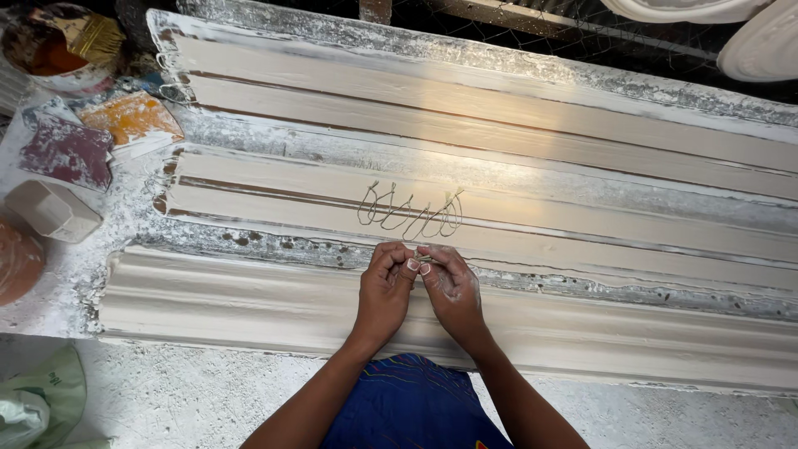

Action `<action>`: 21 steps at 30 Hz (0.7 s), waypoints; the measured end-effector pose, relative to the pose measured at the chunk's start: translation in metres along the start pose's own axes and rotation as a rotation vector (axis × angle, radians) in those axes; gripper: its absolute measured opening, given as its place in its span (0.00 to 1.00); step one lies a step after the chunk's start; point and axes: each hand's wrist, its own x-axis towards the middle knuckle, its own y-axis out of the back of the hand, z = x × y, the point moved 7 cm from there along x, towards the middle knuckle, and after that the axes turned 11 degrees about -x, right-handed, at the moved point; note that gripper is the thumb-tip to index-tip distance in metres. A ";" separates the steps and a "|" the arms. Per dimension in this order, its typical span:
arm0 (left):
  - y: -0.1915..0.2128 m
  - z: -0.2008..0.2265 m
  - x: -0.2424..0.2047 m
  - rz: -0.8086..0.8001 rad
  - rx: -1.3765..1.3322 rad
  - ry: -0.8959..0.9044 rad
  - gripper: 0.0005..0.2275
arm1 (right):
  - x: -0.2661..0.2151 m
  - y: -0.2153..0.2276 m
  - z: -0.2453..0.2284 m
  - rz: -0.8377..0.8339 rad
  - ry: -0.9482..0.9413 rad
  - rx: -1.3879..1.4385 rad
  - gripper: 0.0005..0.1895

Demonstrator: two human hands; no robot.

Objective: The person repeatedly picks up green strings from a white surface, folds them, and ties knots by hand. The tied strings are placed in a growing pile on the surface. The hands remain visible throughout, and the task continues without interruption.

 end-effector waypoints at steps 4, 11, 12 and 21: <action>-0.006 0.001 -0.001 -0.024 -0.039 -0.006 0.08 | -0.002 0.009 -0.004 0.124 0.051 -0.059 0.05; -0.020 0.031 -0.006 0.043 0.447 -0.098 0.09 | -0.011 0.000 0.012 0.169 0.098 0.221 0.04; -0.021 0.031 -0.007 0.077 0.496 -0.060 0.09 | -0.012 0.000 0.013 0.198 0.115 0.270 0.05; -0.035 0.042 -0.006 -0.053 0.487 -0.108 0.09 | -0.016 0.015 0.032 0.222 0.092 0.274 0.04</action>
